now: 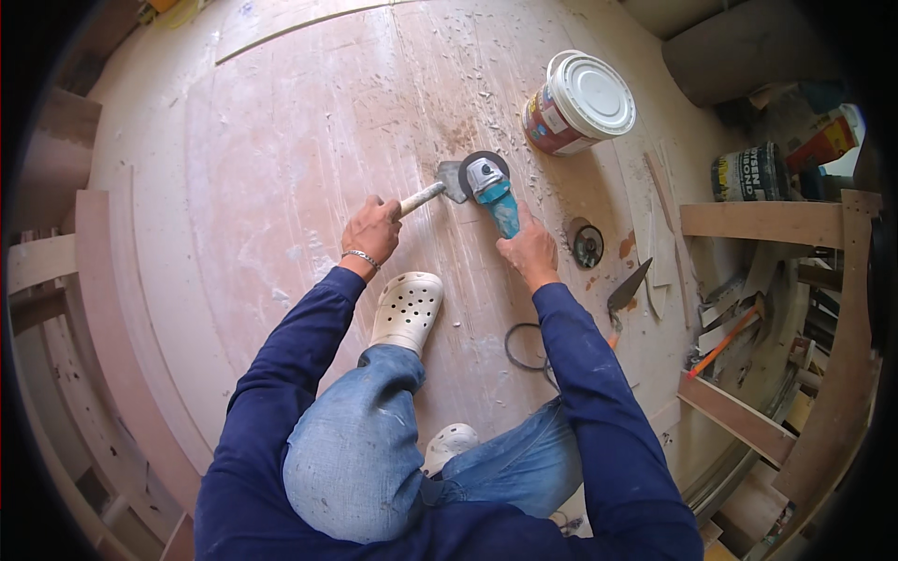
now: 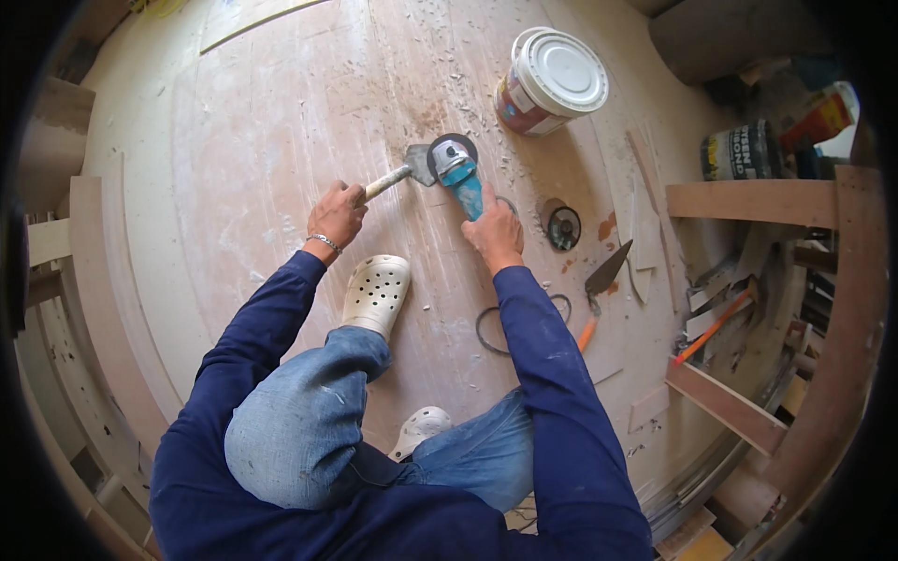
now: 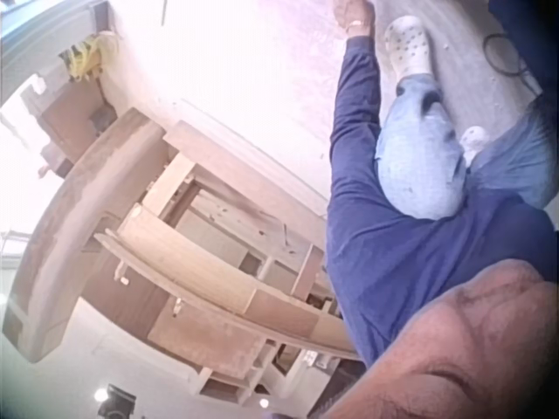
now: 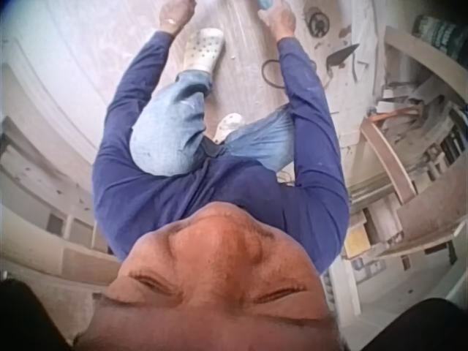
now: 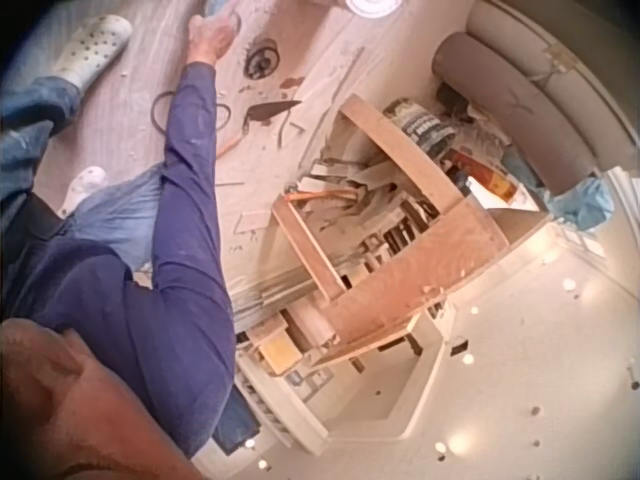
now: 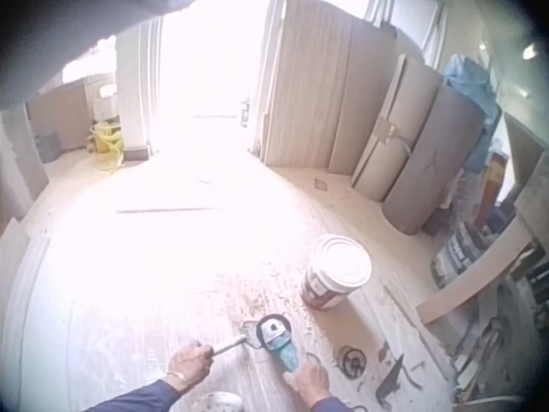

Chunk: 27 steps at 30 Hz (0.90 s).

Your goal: The person retrieves a grinding disc from a cabinet, then sits on the floor and uses an angle grinder with a trowel to grind a section of the floor surface. The person repeatedly grinds the same area while holding the trowel against the disc.

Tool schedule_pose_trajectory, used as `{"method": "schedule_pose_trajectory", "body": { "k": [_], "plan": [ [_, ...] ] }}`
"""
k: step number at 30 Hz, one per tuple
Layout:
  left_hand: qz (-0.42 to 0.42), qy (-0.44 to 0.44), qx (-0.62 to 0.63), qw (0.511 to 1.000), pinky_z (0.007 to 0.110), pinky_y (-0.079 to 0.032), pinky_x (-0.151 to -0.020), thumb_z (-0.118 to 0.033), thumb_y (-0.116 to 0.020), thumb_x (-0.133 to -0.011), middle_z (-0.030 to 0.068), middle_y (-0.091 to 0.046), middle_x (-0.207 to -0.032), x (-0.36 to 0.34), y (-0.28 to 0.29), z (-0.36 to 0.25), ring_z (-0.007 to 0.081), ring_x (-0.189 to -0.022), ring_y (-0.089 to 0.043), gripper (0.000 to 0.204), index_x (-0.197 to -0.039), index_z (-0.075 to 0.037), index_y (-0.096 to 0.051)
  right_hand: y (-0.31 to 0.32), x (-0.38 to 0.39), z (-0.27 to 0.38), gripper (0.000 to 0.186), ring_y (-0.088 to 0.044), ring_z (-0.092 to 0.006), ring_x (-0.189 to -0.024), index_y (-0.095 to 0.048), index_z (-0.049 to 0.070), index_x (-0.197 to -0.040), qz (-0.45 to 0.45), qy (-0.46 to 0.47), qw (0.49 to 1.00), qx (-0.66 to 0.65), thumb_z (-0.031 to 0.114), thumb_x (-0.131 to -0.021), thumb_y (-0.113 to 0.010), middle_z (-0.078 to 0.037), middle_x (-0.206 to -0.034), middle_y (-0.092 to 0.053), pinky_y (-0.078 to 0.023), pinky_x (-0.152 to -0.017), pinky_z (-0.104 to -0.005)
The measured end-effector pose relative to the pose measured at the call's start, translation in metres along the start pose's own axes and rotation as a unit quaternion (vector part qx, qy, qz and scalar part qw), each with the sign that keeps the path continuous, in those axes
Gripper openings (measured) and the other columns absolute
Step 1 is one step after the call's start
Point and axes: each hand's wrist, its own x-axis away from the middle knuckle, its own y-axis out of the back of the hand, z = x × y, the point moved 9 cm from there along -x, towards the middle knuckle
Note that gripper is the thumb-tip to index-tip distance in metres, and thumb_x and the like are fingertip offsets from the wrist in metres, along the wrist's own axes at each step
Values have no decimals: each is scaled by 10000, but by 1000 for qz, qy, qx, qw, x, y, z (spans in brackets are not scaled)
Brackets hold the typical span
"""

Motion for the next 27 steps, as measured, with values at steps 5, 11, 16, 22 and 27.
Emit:
{"method": "schedule_pose_trajectory", "body": {
  "k": [5,11,16,22,27],
  "plan": [
    [10,-2,11,1000,458,-550,-789,-208,-741,-882,126,-620,-1082,-2,-5,13,347,-938,-668,204,-1065,-161,-666,1,-17,19,838,-671,-422,-1057,-434,195,-1534,2,50,999,20,256,-746,-713,-219,-1157,-677,-539,-923,-495],
    [-8,-34,20,999,472,-549,-768,-222,-732,-880,120,-617,-1076,-8,-4,17,353,-915,-669,162,-1018,-175,-660,1,-34,43,795,-666,-409,-1076,-451,201,-1517,20,93,995,32,237,-762,-698,-204,-1169,-676,-537,-924,-501],
    [4,-16,15,1000,451,-552,-792,-207,-744,-874,130,-625,-1070,-6,-8,17,352,-930,-667,215,-1064,-149,-660,-1,-34,38,797,-669,-413,-1080,-427,210,-1517,21,82,996,29,239,-776,-721,-216,-1150,-667,-534,-945,-497],
    [11,18,27,999,471,-541,-781,-202,-728,-876,136,-618,-1052,0,-5,14,361,-921,-661,190,-1042,-143,-658,6,-1,4,806,-667,-415,-1081,-428,198,-1515,16,30,999,19,235,-766,-723,-225,-1132,-670,-535,-941,-493],
    [-12,30,26,999,493,-533,-789,-223,-731,-889,143,-623,-1062,2,-14,2,378,-940,-656,197,-1044,-132,-651,20,41,-52,834,-664,-428,-1096,-446,191,-1529,-2,-89,995,-39,257,-742,-712,-249,-1179,-683,-532,-950,-491]
  ]
}}
